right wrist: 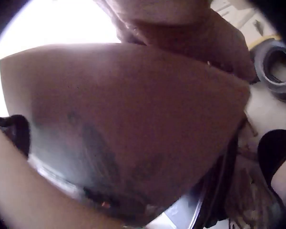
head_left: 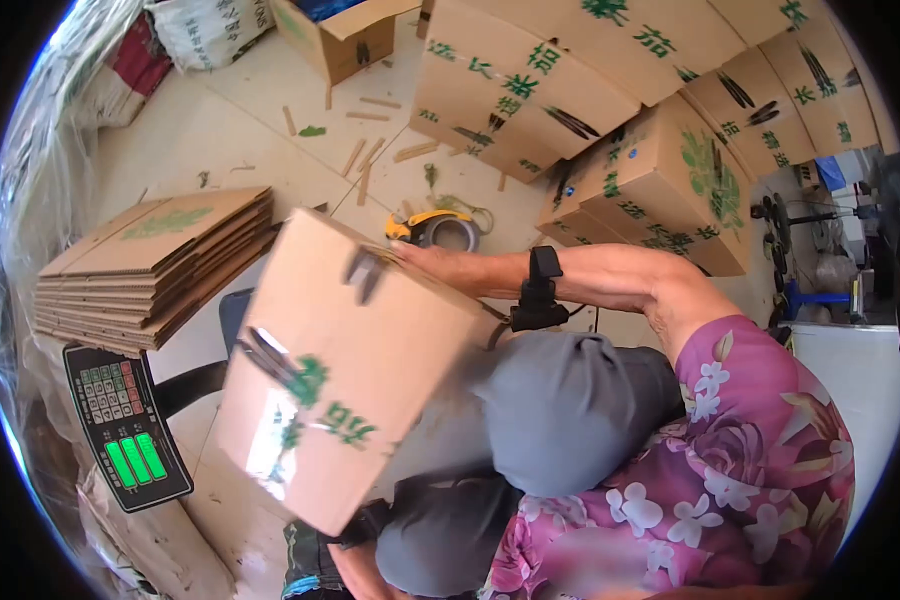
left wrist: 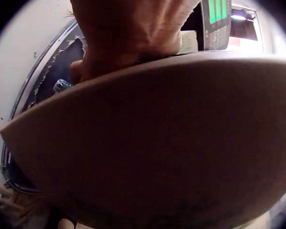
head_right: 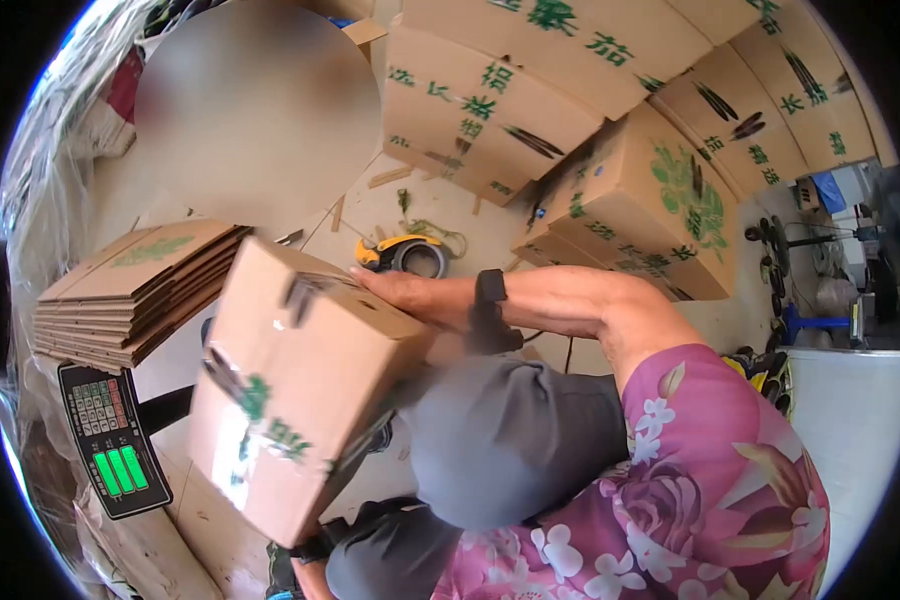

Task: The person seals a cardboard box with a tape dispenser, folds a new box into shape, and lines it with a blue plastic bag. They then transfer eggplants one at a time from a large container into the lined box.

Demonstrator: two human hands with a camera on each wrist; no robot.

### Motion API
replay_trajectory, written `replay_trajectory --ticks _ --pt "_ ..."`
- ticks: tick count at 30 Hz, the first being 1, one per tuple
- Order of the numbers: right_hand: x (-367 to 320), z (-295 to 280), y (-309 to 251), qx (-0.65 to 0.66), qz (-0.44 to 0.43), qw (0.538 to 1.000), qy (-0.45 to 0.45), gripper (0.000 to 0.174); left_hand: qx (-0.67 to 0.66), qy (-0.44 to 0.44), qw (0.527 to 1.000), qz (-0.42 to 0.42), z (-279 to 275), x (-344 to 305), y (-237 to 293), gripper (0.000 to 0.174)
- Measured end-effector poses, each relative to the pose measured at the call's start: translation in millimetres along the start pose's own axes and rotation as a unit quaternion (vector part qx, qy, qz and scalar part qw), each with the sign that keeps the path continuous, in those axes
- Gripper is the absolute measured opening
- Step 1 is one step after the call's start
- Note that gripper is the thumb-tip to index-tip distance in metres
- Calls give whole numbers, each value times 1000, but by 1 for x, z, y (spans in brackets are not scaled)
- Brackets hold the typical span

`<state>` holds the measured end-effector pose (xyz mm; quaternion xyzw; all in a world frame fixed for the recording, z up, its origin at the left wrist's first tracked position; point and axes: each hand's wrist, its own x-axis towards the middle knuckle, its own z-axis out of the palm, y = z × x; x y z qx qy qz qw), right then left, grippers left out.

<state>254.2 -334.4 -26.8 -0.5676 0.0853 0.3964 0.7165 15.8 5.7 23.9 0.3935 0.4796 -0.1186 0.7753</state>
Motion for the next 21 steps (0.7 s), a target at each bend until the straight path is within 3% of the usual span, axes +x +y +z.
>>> replay_trajectory --ticks 2,5,7,8,12,17,21 --pt "-18 10 -46 -80 60 989 112 68 13 17 999 26 3 -12 8 48" --pt "-59 20 -103 -68 -51 991 105 69 23 27 997 74 13 -34 23 46" --pt "-37 0 -107 -88 -139 980 116 71 29 43 993 106 31 -34 36 45" --pt "-37 -4 -114 -23 -167 980 108 66 29 43 991 121 36 -38 43 45" --pt "-128 -19 -148 18 -205 969 138 62 39 24 982 184 72 -62 72 42" --pt "-235 -37 -133 34 -231 939 254 56 54 -63 969 233 127 -87 101 40" --pt "-274 -56 -107 40 -245 909 335 52 127 -184 943 247 220 -103 111 38"
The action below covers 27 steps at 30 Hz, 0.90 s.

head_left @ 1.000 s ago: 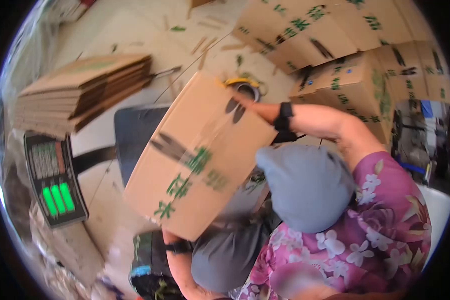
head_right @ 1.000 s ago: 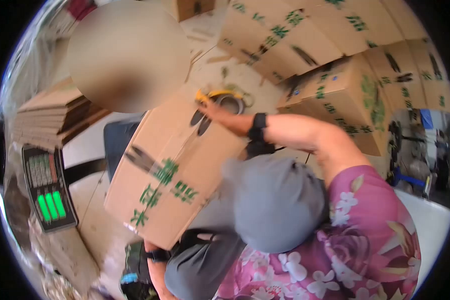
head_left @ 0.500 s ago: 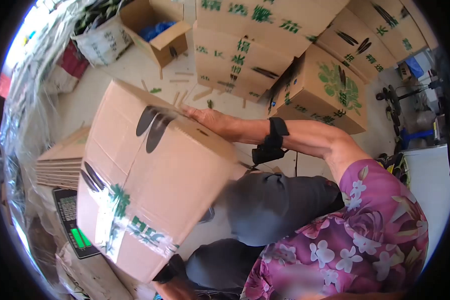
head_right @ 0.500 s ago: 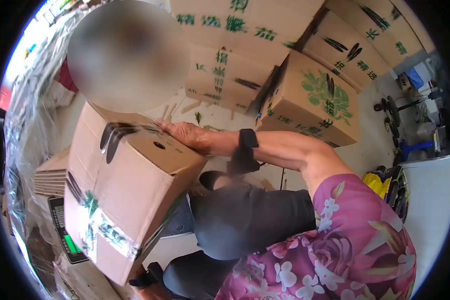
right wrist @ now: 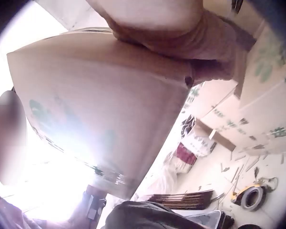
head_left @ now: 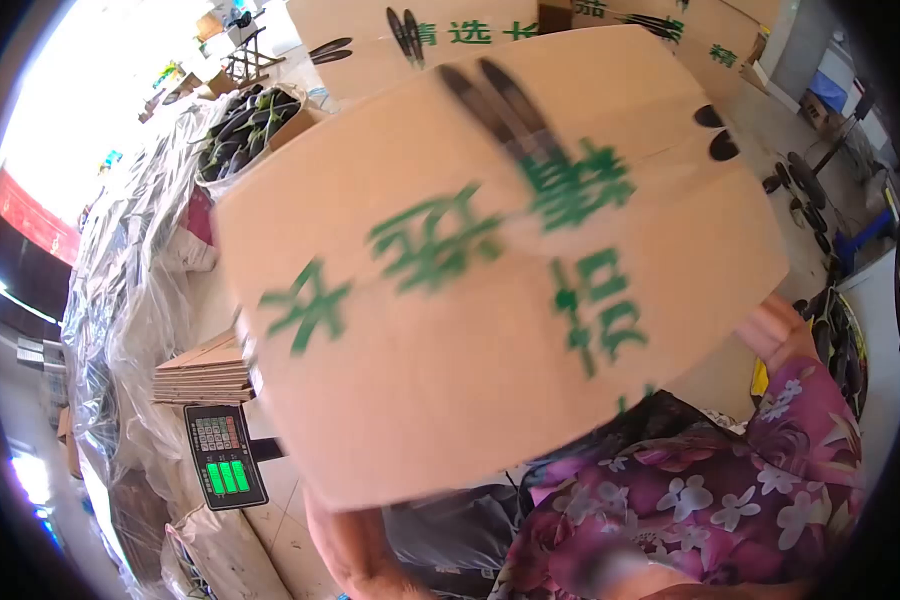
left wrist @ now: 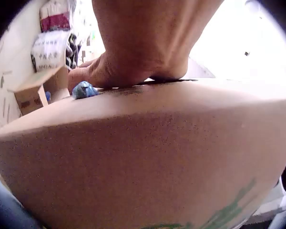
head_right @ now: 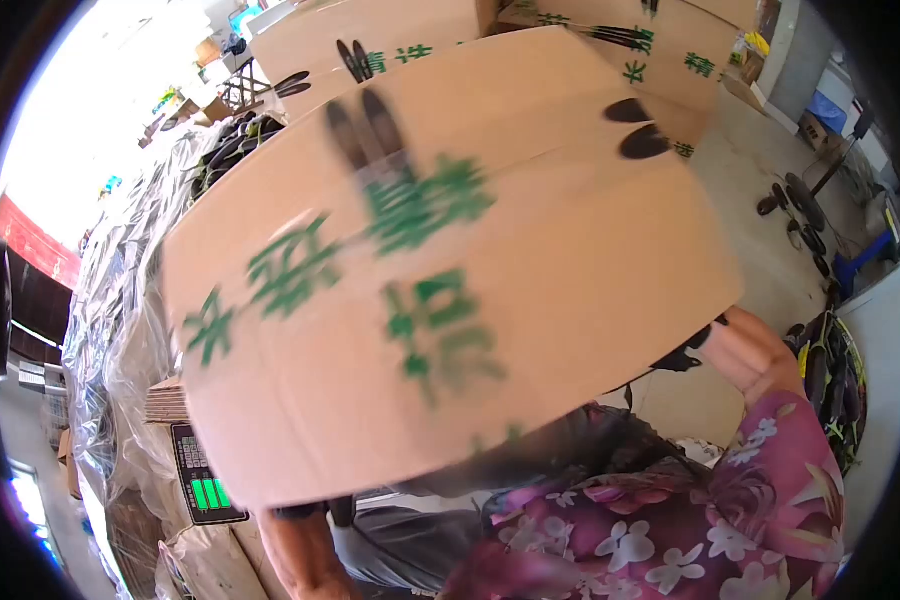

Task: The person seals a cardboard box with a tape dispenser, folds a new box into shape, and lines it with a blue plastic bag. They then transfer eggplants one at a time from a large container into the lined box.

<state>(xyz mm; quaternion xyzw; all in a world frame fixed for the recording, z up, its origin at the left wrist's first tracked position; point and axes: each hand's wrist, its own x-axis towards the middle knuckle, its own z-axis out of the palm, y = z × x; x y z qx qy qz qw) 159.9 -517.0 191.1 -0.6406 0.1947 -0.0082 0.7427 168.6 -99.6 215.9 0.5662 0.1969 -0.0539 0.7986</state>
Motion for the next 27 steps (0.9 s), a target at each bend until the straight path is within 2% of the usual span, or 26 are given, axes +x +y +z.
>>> replay_trajectory --ticks 1,2,3,5,7,10,12,13,15,16,19,20,21,22,23,25,27 --pt "-5 -10 3 -1 -3 1000 22 51 432 16 899 67 31 0 14 36" --pt "-11 -19 4 -4 -7 999 38 50 80 -69 993 55 61 5 13 33" --pt "-13 -25 6 -6 -9 999 53 49 17 -137 989 49 88 24 11 34" --pt "-16 -34 9 -8 -14 997 78 46 67 -269 958 76 151 86 -1 37" --pt "-11 -44 18 -11 -12 994 106 44 133 -352 921 105 197 152 -32 39" --pt "-9 -53 31 -12 -9 991 135 41 231 -395 880 128 219 210 -95 43" --pt "-11 -59 40 -13 -4 988 156 39 313 -408 838 181 221 235 -125 46" --pt "-9 -61 45 -11 0 986 165 38 376 -409 796 239 221 251 -138 47" --pt "-9 -67 54 -11 8 983 184 36 502 -392 671 379 222 266 -149 50" --pt "-13 -69 59 -11 13 981 194 35 373 -429 794 216 225 266 -149 45" --pt "-14 -80 71 -24 20 972 234 32 527 -412 698 255 234 264 -131 41" --pt "-9 -83 73 -30 18 967 252 31 408 -465 740 264 230 260 -120 45" --pt "-3 -87 76 -37 12 962 271 30 320 -484 810 84 233 248 -104 55" --pt "6 -91 78 -45 3 955 292 29 219 -449 861 -89 237 236 -88 65" --pt "16 -96 80 -52 -8 947 316 28 222 -447 861 -97 236 222 -77 65" --pt "47 -104 80 -60 -35 932 355 26 246 -393 882 -84 237 206 -66 95" --pt "86 -109 72 -32 -60 921 382 26 243 -402 879 -80 236 208 -74 100"
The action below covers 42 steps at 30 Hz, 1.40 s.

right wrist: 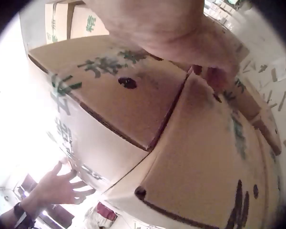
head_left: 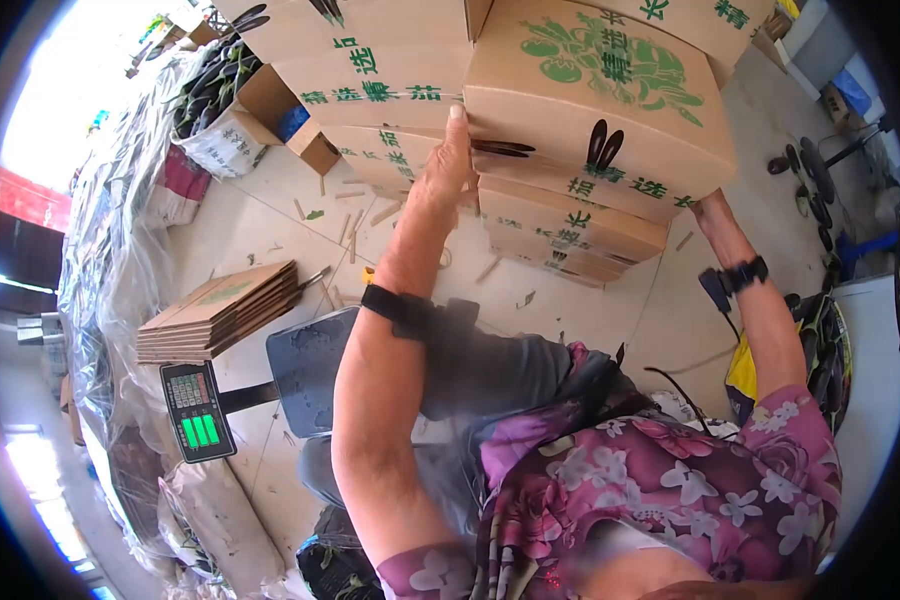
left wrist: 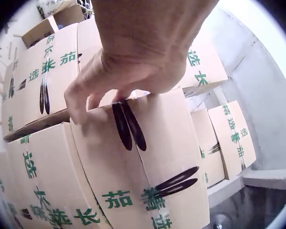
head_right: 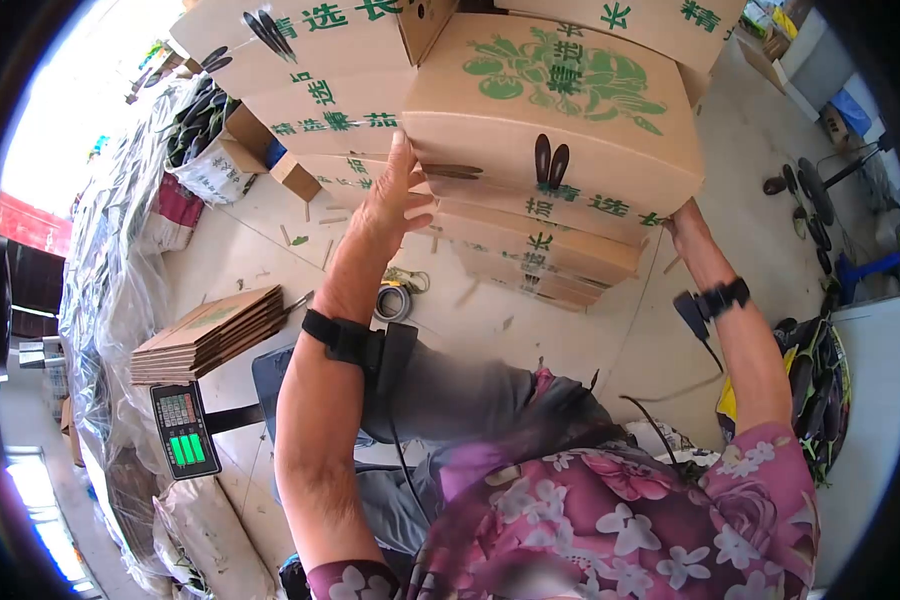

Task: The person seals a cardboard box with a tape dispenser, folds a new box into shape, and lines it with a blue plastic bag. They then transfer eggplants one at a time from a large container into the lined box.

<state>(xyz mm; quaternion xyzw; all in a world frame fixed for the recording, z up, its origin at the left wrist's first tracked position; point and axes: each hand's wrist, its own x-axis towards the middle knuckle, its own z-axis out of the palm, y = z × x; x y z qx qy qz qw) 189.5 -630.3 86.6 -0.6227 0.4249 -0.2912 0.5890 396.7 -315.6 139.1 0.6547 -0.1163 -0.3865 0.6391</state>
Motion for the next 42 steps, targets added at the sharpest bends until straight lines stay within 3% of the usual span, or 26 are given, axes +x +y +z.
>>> replay_trajectory --ticks 4,5,7,9,13,16,20,22,23,24,25,26,27,29,30,33,36,37,38,39,42 --pt "36 41 -3 65 11 997 30 24 4 -62 997 53 5 -3 1 111" --pt "38 45 -2 76 13 996 33 24 14 -19 991 131 11 -2 0 96" --pt "38 48 -1 94 15 995 36 24 20 24 979 202 15 0 -9 83" --pt "36 45 0 113 18 993 33 23 84 86 977 174 12 2 -17 82" --pt "19 31 16 141 31 989 30 22 95 -17 977 190 17 -23 3 82" --pt "15 29 25 160 43 986 23 21 122 3 979 163 14 -24 -9 77" --pt "7 20 46 189 73 979 16 21 203 49 954 214 12 -19 -8 68" --pt "-19 -2 82 186 127 974 6 20 247 37 954 166 -3 -41 10 65" --pt "-43 -12 99 161 169 972 -8 20 257 95 928 254 -17 -38 -2 62" --pt "-5 -73 195 132 209 963 -108 18 262 130 925 244 -30 -61 0 62" --pt "-38 -79 197 16 261 959 -112 23 199 96 944 247 -40 -90 11 59" --pt "-66 -88 207 -53 297 932 -199 20 133 60 957 252 -52 -117 13 56" --pt "-84 -90 210 -123 328 894 -280 18 117 77 958 251 -67 -141 9 54" --pt "-139 -39 153 -324 271 824 -378 17 72 96 956 267 -90 -174 0 51" --pt "-138 -17 149 -327 263 819 -392 17 -9 128 954 272 -94 -185 -14 45" --pt "-138 63 118 -291 95 837 -454 21 -103 175 961 190 -98 -229 -50 42" --pt "-172 196 55 -285 -108 783 -543 25 -113 223 957 149 -103 -264 -77 42" --pt "-177 243 55 -227 -123 772 -580 26 -140 240 952 133 -104 -275 -83 41" --pt "-198 294 33 -242 -176 738 -605 27 -148 257 948 112 -109 -285 -89 41" --pt "-229 340 10 -236 -179 736 -609 29 -160 272 944 100 -114 -296 -89 41" --pt "-278 479 17 -175 -276 699 -636 33 -207 301 925 102 -120 -325 -86 40"
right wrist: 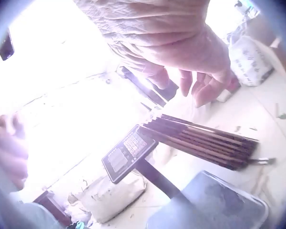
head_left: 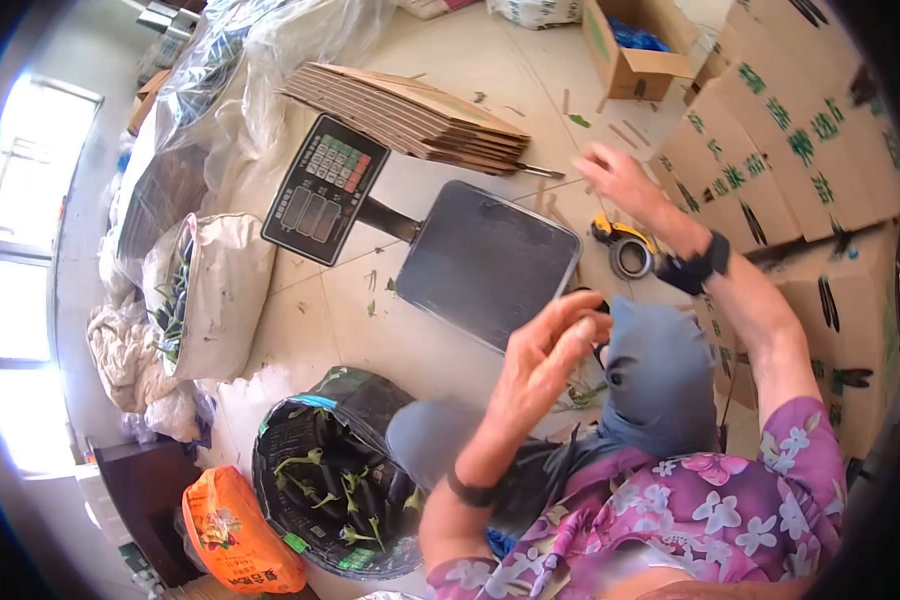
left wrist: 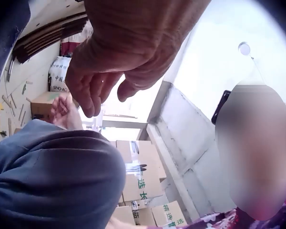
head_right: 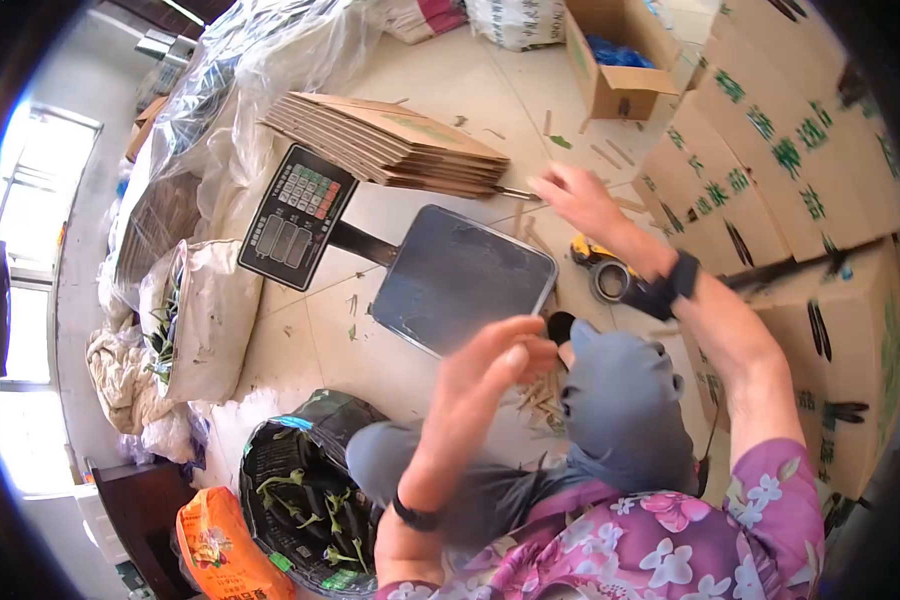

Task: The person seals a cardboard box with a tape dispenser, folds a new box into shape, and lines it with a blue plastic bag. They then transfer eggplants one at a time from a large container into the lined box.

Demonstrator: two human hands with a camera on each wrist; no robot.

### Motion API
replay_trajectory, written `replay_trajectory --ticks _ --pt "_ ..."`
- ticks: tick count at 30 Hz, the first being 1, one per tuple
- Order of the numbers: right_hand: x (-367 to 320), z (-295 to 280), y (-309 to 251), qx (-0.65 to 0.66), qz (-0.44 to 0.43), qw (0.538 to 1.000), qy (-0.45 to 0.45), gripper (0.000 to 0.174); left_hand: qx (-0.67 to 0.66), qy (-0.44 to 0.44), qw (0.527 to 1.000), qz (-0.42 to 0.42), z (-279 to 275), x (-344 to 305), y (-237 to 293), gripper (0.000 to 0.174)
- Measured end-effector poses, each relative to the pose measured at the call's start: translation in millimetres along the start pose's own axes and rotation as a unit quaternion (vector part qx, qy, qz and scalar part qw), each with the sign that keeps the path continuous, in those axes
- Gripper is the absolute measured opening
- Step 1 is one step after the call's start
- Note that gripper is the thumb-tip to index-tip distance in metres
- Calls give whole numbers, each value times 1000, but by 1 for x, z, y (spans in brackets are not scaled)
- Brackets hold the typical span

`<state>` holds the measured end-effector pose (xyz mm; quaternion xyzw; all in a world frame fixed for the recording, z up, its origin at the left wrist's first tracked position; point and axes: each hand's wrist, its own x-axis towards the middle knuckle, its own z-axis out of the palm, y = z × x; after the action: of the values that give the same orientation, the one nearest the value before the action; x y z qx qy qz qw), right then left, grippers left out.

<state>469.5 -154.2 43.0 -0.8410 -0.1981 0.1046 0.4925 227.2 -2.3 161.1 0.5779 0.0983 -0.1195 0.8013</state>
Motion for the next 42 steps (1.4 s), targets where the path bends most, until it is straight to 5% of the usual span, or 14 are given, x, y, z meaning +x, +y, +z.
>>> replay_trajectory --ticks 5,10,14,16,17,18,20,23,29,38,42 --pt "128 81 -74 -42 -17 999 -6 46 16 48 999 5 -28 -17 5 38" --pt "193 128 -64 -147 -24 988 -28 58 -55 17 998 -17 -49 -33 6 39" --pt "201 135 -55 -99 -50 990 -86 54 -107 17 994 -27 -62 -40 14 41" --pt "196 130 -69 -287 -204 936 -2 44 -118 16 993 -25 -66 -41 13 41" --pt "193 122 -86 -341 -137 929 -41 38 -118 15 993 -16 -69 -41 14 40" --pt "196 118 -79 -342 -139 928 -44 38 -120 15 993 -7 -70 -42 14 39" --pt "206 95 -56 -378 -279 879 79 35 -117 8 993 10 -74 -45 15 39" --pt "211 79 -40 -385 -315 859 119 31 -102 -5 994 28 -78 -46 20 39" --pt "212 77 -54 -499 -144 854 12 22 -116 0 993 19 -70 -44 19 37" --pt "93 -37 -72 -320 -207 899 215 21 -98 7 995 4 -51 -52 24 34" --pt "-13 -79 -145 -254 -176 924 223 21 -54 15 998 31 -42 -50 22 34"
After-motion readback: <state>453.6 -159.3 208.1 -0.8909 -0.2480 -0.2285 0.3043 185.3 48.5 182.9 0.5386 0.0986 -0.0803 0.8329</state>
